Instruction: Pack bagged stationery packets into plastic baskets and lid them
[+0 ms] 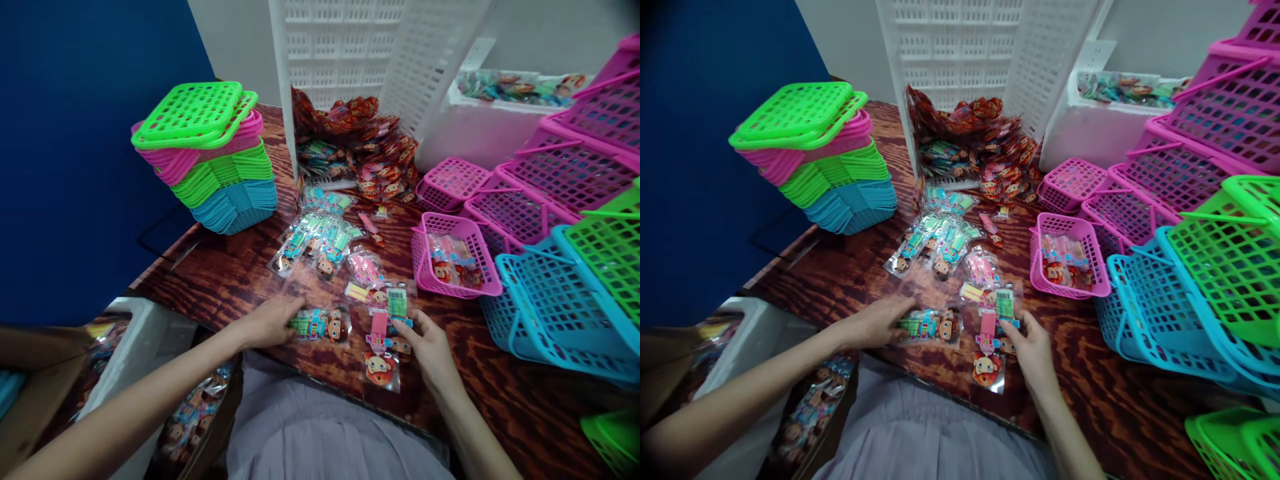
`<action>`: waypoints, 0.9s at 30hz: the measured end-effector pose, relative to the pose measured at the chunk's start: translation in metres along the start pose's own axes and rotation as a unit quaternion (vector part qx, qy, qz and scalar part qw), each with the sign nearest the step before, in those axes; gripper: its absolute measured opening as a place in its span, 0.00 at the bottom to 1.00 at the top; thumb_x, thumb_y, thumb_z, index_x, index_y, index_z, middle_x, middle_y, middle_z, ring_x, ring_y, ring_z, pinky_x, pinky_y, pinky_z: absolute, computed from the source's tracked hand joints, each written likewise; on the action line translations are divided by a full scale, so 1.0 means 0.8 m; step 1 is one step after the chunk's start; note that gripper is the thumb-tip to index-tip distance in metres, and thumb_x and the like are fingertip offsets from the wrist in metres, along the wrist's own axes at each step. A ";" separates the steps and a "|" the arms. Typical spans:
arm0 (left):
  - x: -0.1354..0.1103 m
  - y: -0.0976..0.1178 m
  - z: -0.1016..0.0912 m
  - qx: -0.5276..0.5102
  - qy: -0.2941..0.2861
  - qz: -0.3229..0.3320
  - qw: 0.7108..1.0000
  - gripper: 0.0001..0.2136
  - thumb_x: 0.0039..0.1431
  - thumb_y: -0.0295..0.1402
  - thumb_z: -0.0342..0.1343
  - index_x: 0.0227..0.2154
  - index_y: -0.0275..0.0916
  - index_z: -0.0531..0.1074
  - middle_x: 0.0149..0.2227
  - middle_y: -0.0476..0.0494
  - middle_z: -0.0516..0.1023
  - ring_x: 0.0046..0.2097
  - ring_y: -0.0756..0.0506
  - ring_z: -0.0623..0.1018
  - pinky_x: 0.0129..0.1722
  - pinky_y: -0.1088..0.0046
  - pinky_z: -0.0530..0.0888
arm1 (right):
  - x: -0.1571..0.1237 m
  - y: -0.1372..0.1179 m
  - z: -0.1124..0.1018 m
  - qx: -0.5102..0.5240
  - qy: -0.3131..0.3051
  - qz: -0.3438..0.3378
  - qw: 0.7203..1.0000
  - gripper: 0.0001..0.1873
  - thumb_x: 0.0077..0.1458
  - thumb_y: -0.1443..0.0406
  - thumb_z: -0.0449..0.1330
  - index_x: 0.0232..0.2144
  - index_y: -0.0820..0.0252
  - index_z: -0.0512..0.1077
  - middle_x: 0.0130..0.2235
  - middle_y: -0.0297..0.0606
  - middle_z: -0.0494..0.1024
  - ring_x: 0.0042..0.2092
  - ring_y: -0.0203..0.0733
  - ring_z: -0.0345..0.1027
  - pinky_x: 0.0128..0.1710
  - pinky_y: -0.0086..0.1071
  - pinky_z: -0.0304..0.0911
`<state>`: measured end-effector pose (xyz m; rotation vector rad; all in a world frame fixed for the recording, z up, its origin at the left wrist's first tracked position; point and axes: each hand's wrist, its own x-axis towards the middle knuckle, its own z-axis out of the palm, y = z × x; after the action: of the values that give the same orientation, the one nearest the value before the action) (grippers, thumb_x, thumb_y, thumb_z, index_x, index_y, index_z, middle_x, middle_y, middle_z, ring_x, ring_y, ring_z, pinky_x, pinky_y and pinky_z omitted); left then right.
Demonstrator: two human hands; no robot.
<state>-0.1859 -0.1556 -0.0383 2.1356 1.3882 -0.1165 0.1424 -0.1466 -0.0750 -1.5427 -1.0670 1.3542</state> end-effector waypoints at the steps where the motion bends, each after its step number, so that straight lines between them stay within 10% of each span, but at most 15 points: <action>1: 0.000 -0.001 -0.001 -0.006 -0.001 0.001 1.000 0.12 0.53 0.30 0.58 0.41 0.41 0.66 0.42 0.44 0.75 0.43 0.42 0.75 0.40 0.70 0.67 | 0.001 -0.002 -0.005 -0.003 0.001 -0.003 1.000 0.23 0.43 0.50 0.69 0.36 0.58 0.71 0.35 0.37 0.79 0.31 0.44 0.72 0.30 0.37 0.71; 4: -0.002 0.003 -0.003 -0.009 -0.001 0.014 1.000 0.09 0.53 0.28 0.58 0.36 0.41 0.66 0.40 0.47 0.74 0.41 0.44 0.74 0.38 0.72 0.66 | 0.006 -0.019 -0.010 -0.110 0.032 -0.086 0.990 0.18 0.51 0.50 0.63 0.35 0.57 0.70 0.33 0.37 0.78 0.32 0.44 0.72 0.32 0.35 0.69; 8: -0.005 0.024 0.003 0.010 0.041 0.085 0.995 0.07 0.57 0.26 0.56 0.35 0.41 0.64 0.39 0.48 0.72 0.39 0.46 0.73 0.37 0.71 0.65 | 0.012 -0.056 0.016 -0.333 0.058 -0.244 0.909 0.11 0.61 0.57 0.56 0.38 0.56 0.71 0.32 0.37 0.78 0.31 0.43 0.71 0.34 0.34 0.62; 15: -0.016 0.052 0.036 0.085 0.117 0.107 0.984 0.02 0.65 0.31 0.52 0.38 0.41 0.64 0.43 0.44 0.70 0.44 0.42 0.69 0.41 0.66 0.67 | 0.011 -0.047 0.076 -0.502 -0.229 -0.303 0.777 0.13 0.56 0.73 0.57 0.44 0.58 0.72 0.43 0.41 0.78 0.47 0.47 0.71 0.45 0.34 0.61; 22: -0.049 0.043 0.061 0.034 0.152 0.026 0.987 0.04 0.66 0.29 0.50 0.42 0.41 0.65 0.45 0.43 0.70 0.46 0.43 0.71 0.42 0.68 0.70 | 0.012 -0.041 0.046 -0.484 -0.258 -0.239 0.801 0.14 0.57 0.73 0.59 0.45 0.56 0.74 0.47 0.40 0.78 0.51 0.46 0.70 0.50 0.35 0.61; 27: -0.043 0.063 0.086 0.005 0.176 0.088 0.980 0.07 0.69 0.28 0.45 0.46 0.40 0.65 0.46 0.42 0.72 0.46 0.44 0.72 0.43 0.69 0.72 | 0.011 -0.046 0.058 -0.488 -0.269 -0.226 0.799 0.04 0.58 0.62 0.63 0.33 0.56 0.75 0.36 0.38 0.80 0.39 0.45 0.73 0.37 0.32 0.60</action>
<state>-0.1422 -0.2333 -0.0614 2.3566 1.3766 0.3396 0.0935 -0.1248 -0.0475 -1.3697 -2.6040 0.9080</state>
